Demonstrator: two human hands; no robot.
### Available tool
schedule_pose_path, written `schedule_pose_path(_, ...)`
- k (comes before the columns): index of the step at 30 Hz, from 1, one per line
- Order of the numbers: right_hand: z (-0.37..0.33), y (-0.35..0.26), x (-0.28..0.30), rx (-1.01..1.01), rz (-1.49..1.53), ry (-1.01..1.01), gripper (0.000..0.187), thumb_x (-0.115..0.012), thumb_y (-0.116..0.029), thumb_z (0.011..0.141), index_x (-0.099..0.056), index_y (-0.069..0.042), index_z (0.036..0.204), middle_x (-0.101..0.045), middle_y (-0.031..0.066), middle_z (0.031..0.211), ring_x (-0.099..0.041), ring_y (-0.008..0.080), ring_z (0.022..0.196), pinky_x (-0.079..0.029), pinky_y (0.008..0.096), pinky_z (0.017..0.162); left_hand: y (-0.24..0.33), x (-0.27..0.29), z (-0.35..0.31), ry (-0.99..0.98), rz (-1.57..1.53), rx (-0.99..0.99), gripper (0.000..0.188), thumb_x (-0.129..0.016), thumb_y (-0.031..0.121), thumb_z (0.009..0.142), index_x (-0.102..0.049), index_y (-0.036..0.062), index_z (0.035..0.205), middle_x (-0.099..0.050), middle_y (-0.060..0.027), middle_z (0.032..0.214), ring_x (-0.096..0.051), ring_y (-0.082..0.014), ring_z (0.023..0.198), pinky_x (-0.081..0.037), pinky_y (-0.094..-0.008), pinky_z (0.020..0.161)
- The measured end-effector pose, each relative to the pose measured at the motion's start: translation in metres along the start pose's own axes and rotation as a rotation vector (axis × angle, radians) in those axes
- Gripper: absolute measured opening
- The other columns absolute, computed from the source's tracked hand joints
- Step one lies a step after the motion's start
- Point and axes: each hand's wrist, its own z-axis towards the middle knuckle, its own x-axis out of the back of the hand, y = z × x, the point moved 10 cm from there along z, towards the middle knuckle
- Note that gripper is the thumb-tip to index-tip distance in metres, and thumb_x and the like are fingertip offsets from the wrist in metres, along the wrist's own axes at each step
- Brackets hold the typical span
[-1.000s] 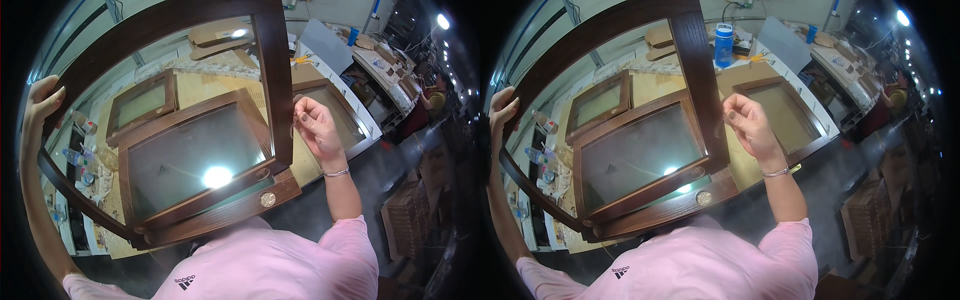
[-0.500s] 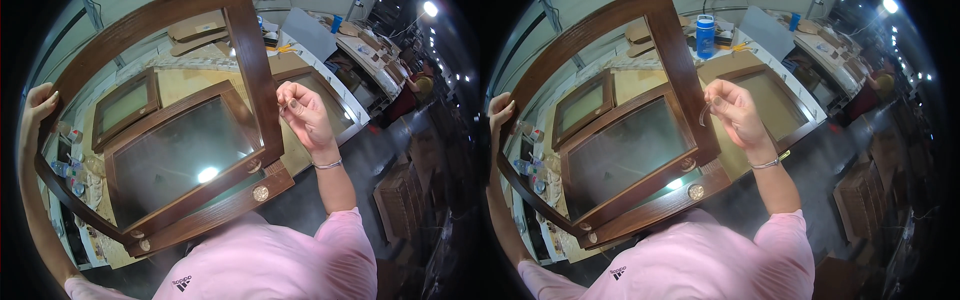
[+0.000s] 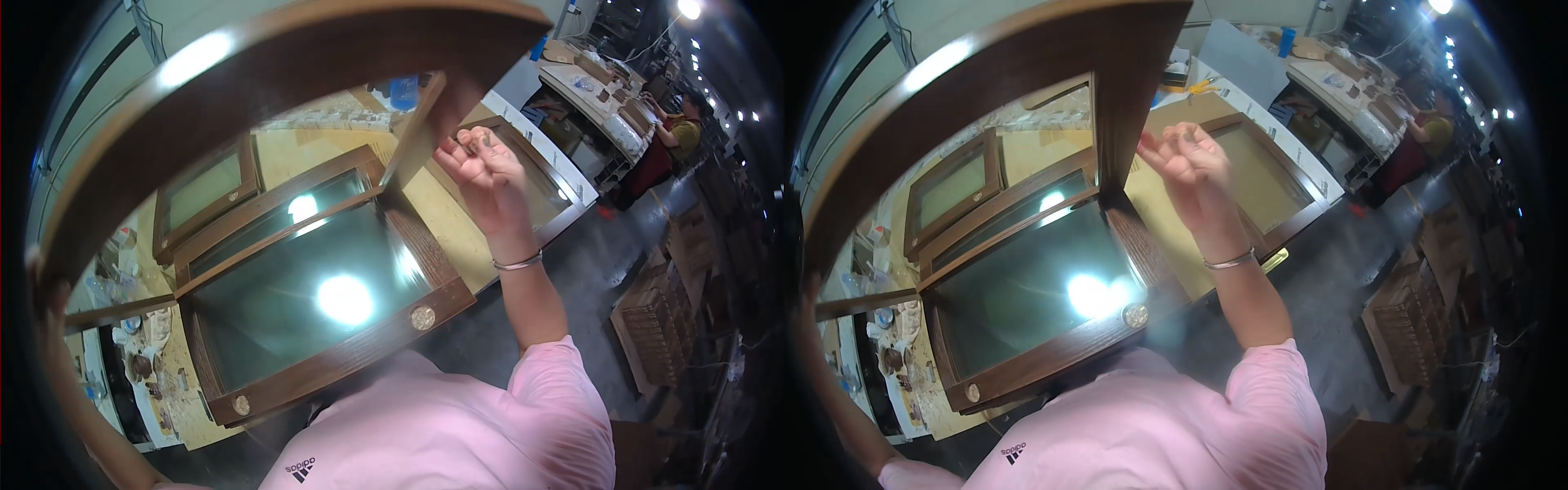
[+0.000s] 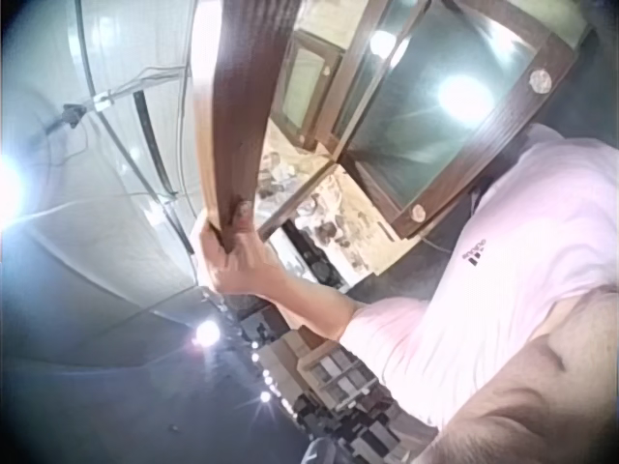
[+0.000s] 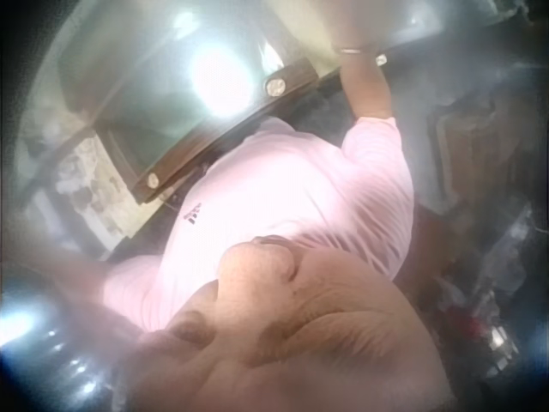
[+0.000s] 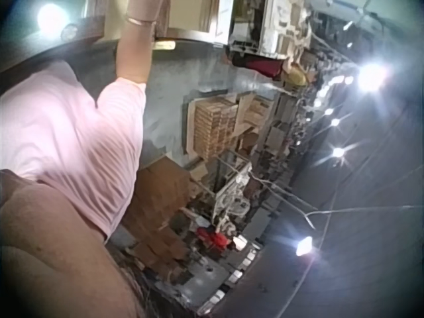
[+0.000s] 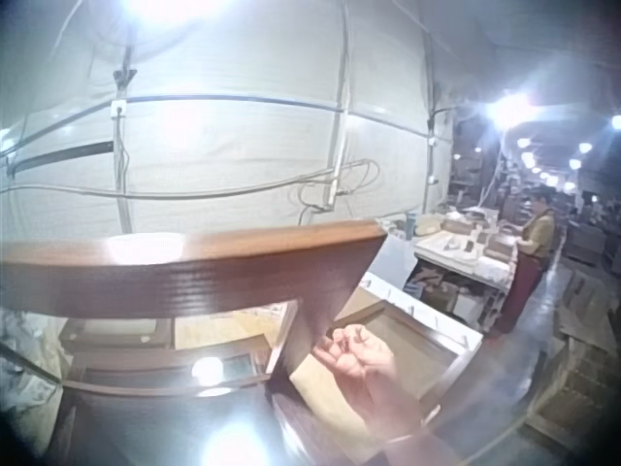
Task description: The person cleans glass panes in wooden cabinet doors by hand with a cloth and liquid, removes small splinters or debris from the wood with a tool, and sands the wooden frame using a sanding block.
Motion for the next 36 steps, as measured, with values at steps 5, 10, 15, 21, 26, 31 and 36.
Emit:
schedule_pose_path(5, -0.01, 0.004, -0.001, 0.065, -0.047, 0.2, 0.007, -0.047, -0.003, 0.1, -0.052, -0.004, 0.104, -0.057, 0.0088, 0.103, -0.059, 0.0184, 0.104, -0.048, 0.0388, 0.094, 0.019, 0.004, -0.068, -0.056, 0.07, -0.09, 0.033, -0.066, 0.012, 0.092, -0.058, -0.0047, 0.119, -0.065, -0.019, 0.101, -0.064, -0.0295, 0.088, -0.05, -0.0388, 0.078)
schedule_pose_path(10, -0.023, 0.008, 0.006, -0.01, -0.037, 0.24, 0.008, -0.049, -0.01, 0.102, -0.05, -0.005, 0.096, -0.062, 0.0198, 0.108, -0.061, 0.0314, 0.111, -0.049, 0.0453, 0.104, 0.106, 0.006, -0.105, -0.039, 0.014, -0.155, 0.031, -0.073, 0.016, 0.088, -0.062, -0.0039, 0.108, -0.068, -0.0184, 0.101, -0.066, -0.0338, 0.087, -0.052, -0.041, 0.077)
schedule_pose_path(15, -0.051, 0.015, 0.021, -0.074, -0.005, 0.294, 0.007, -0.048, -0.01, 0.102, -0.052, -0.007, 0.098, -0.063, 0.019, 0.108, -0.063, 0.0298, 0.11, -0.053, 0.0433, 0.097, 0.106, -0.035, -0.153, -0.61, -0.288, 0.208, 0.041, -0.07, -0.002, 0.079, -0.053, -0.0042, 0.117, -0.063, -0.0257, 0.109, -0.064, -0.0436, 0.095, -0.054, -0.0448, 0.085)
schedule_pose_path(21, -0.07, 0.034, 0.044, -0.139, -0.026, 0.256, 0.01, -0.044, -0.006, 0.102, -0.051, -0.004, 0.096, -0.062, 0.0168, 0.11, -0.06, 0.0273, 0.114, -0.045, 0.0422, 0.109, 0.16, -0.057, -0.14, -0.645, -0.197, 0.005, 0.061, -0.08, 0.019, 0.063, -0.064, 0.0037, 0.12, -0.064, -0.0132, 0.101, -0.062, -0.0334, 0.091, -0.051, -0.0415, 0.074)
schedule_pose_path(26, -0.059, 0.049, 0.061, -0.102, -0.081, 0.205, 0.006, -0.047, -0.007, 0.103, -0.051, -0.003, 0.1, -0.064, 0.0171, 0.108, -0.063, 0.0247, 0.107, -0.051, 0.0377, 0.098, 0.17, -0.079, -0.154, -0.504, -0.187, 0.047, 0.052, -0.067, -0.001, 0.054, -0.066, -0.0003, 0.106, -0.055, -0.012, 0.085, -0.054, -0.0322, 0.073, -0.042, -0.0418, 0.061)
schedule_pose_path(31, -0.037, 0.047, 0.082, -0.002, -0.361, 0.152, 0.003, -0.052, -0.003, 0.1, -0.054, -0.002, 0.098, -0.062, 0.0098, 0.101, -0.061, 0.0205, 0.107, -0.047, 0.0345, 0.098, 0.154, -0.112, -0.168, -0.406, -0.212, 0.038, 0.046, -0.073, -0.003, 0.059, -0.066, 0.0024, 0.105, -0.055, -0.0095, 0.083, -0.054, -0.029, 0.071, -0.042, -0.0398, 0.059)
schedule_pose_path(36, -0.018, 0.053, 0.08, 0.1, -0.809, 0.035, 0.005, -0.055, -0.006, 0.1, -0.056, -0.002, 0.098, -0.063, 0.0076, 0.101, -0.058, 0.0139, 0.102, -0.043, 0.0275, 0.095, 0.147, -0.133, -0.182, -0.423, -0.197, 0.108, 0.068, -0.086, 0.005, 0.044, -0.064, 0.0045, 0.108, -0.054, -0.0105, 0.088, -0.054, -0.0302, 0.078, -0.045, -0.0422, 0.065)
